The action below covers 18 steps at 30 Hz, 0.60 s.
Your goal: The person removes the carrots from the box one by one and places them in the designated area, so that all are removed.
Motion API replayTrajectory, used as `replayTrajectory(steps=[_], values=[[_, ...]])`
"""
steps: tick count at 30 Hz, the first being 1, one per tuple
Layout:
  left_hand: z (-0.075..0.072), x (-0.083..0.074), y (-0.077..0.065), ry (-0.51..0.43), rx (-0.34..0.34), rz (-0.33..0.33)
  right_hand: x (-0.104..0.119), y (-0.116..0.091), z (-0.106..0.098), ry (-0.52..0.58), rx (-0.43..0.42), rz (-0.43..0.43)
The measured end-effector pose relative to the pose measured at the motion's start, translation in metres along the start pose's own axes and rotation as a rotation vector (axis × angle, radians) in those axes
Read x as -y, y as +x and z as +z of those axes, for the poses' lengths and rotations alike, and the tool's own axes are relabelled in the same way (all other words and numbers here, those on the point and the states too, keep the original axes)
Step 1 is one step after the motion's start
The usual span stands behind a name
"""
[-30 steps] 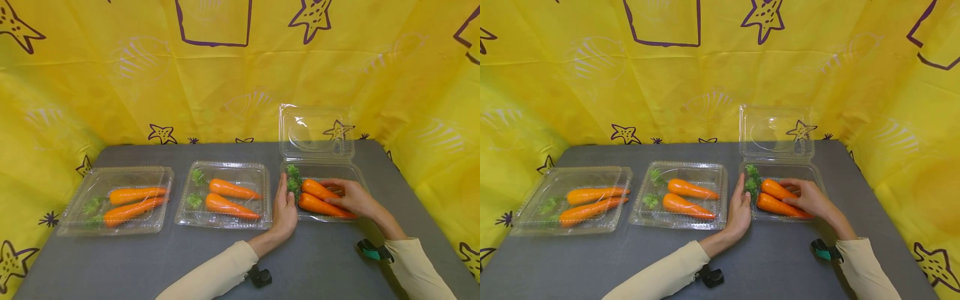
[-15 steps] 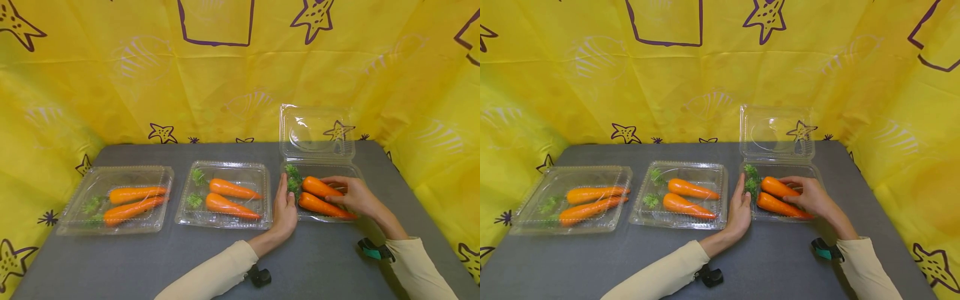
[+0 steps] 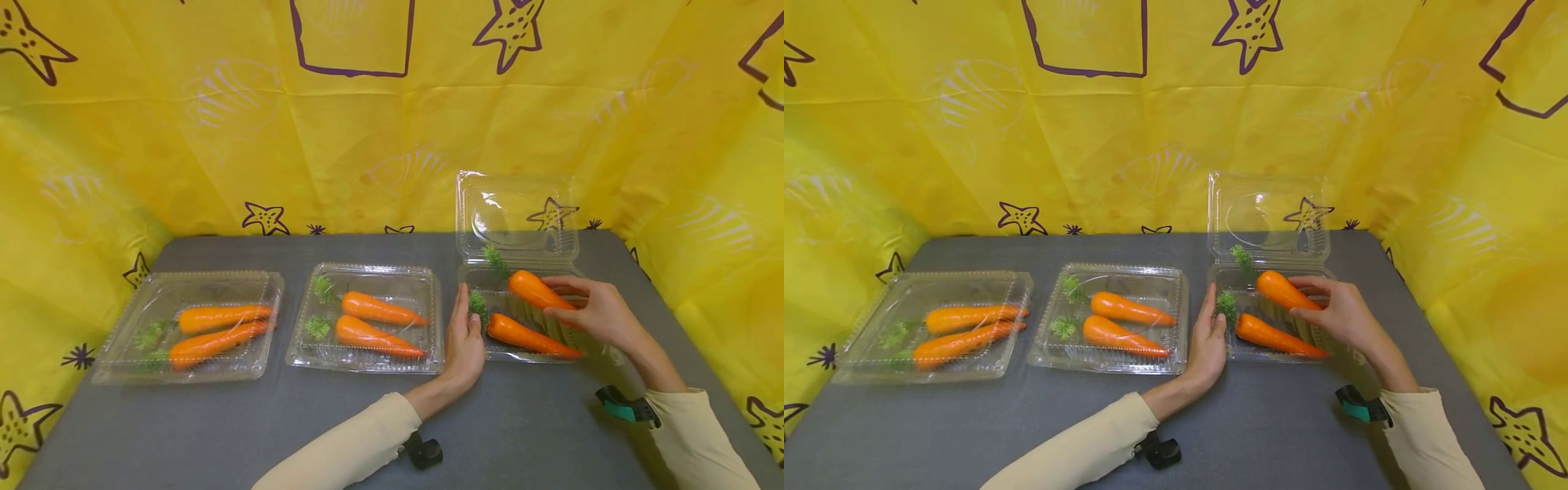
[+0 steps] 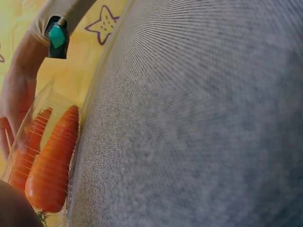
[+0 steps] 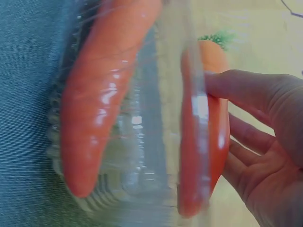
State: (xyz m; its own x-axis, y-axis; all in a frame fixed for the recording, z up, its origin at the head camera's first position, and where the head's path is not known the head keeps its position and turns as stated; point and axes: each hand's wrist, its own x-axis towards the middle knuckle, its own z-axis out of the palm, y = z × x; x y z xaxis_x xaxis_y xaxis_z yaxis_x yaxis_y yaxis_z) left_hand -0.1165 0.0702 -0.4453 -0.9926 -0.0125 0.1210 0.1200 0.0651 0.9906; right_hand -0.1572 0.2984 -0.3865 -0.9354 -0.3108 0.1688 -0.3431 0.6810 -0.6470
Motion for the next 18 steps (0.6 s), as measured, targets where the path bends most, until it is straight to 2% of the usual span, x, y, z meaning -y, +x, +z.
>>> replayTrajectory(steps=[4,12,18], values=[[-0.001,0.0,0.0,-0.005,0.003,-0.006,0.002,0.0,-0.007,0.027,-0.032,0.01],[0.005,0.001,-0.003,-0.008,0.011,-0.014,0.005,-0.004,-0.019,-0.023,-0.092,0.052],[0.003,0.001,-0.003,-0.005,0.006,-0.008,0.004,-0.002,-0.021,-0.022,-0.129,0.064]])
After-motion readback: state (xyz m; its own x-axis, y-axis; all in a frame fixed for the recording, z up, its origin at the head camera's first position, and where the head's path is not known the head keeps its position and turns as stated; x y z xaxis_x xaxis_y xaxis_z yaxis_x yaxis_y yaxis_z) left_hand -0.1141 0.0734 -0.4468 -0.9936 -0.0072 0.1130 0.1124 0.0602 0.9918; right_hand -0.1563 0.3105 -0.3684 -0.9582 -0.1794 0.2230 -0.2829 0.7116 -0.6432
